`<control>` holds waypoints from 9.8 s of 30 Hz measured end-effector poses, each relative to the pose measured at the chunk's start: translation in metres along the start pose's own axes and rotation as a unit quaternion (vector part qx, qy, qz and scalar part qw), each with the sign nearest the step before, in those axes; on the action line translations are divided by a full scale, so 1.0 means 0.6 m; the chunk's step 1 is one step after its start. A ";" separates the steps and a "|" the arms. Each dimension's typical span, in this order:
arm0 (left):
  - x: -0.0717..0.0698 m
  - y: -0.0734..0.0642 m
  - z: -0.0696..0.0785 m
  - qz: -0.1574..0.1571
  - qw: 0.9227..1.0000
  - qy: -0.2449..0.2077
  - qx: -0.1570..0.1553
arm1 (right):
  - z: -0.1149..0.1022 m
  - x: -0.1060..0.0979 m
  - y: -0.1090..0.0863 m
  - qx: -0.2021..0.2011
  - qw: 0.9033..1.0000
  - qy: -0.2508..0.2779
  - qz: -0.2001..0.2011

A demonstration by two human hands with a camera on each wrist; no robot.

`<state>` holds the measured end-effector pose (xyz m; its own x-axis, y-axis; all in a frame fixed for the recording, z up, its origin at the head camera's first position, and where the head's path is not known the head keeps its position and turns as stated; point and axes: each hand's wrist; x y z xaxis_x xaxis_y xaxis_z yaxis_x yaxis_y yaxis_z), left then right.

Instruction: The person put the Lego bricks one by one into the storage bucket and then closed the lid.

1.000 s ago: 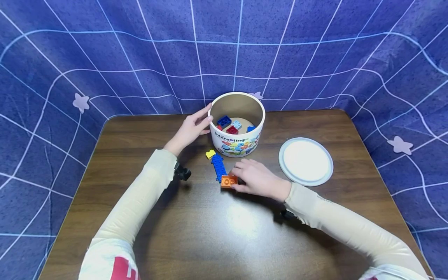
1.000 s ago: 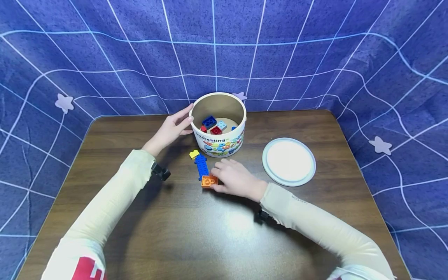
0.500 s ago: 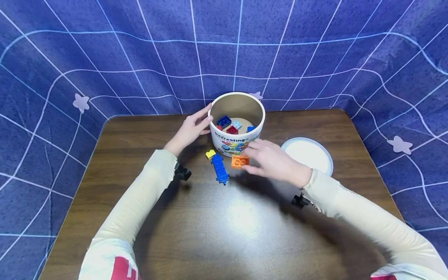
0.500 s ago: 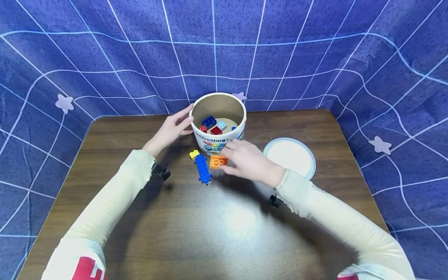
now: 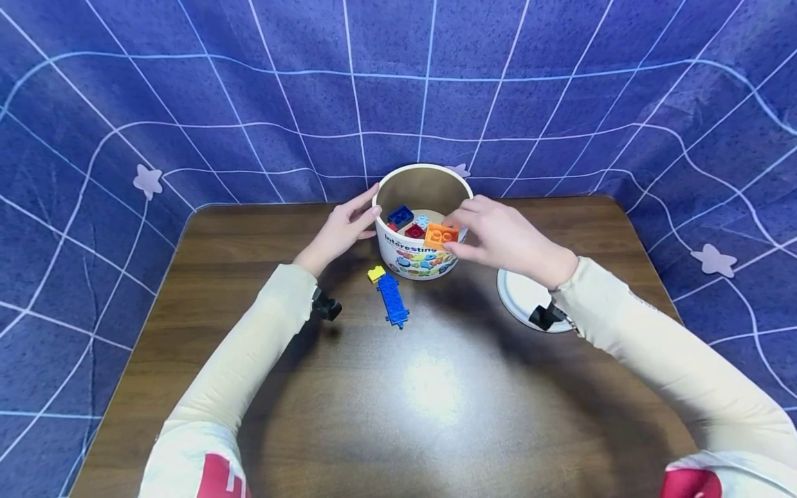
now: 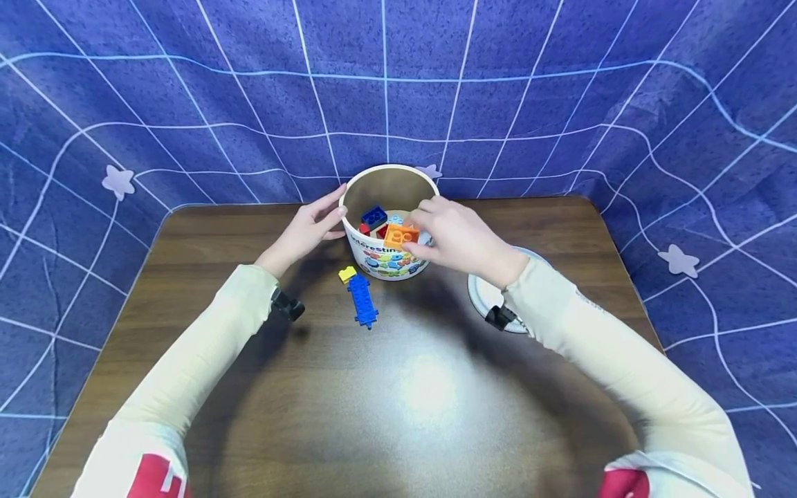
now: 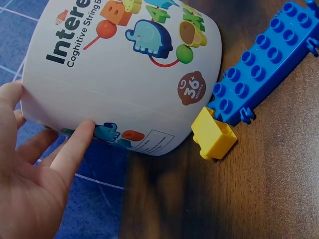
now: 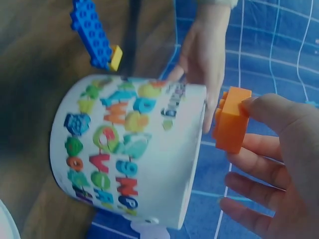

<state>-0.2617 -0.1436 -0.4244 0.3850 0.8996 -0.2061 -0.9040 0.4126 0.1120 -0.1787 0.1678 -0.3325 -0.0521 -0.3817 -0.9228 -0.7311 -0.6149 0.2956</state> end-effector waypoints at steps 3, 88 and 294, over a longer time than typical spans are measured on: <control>-0.001 0.001 0.000 -0.001 1.000 0.003 0.002 | 0.010 -0.008 0.012 0.014 1.000 0.000 -0.007; 0.054 -0.003 -0.051 0.038 0.999 -0.005 -0.007 | 0.130 0.137 -0.048 0.206 0.969 0.132 0.035; 0.079 -0.141 -0.051 -0.255 0.829 0.476 0.146 | 0.115 0.116 -0.015 0.203 0.970 0.133 0.025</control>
<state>-0.1729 -0.1402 -0.4736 0.2561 0.1353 -0.9571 -0.5319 0.8465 -0.0226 -0.2226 0.1946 -0.4163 0.0444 -0.6020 -0.7973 -0.9423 -0.2903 0.1667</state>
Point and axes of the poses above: each hand's wrist, its own y-axis towards the middle knuckle, its own x-axis out of the palm, z = x × y, and after that the axes turned 5 degrees about x, right-handed
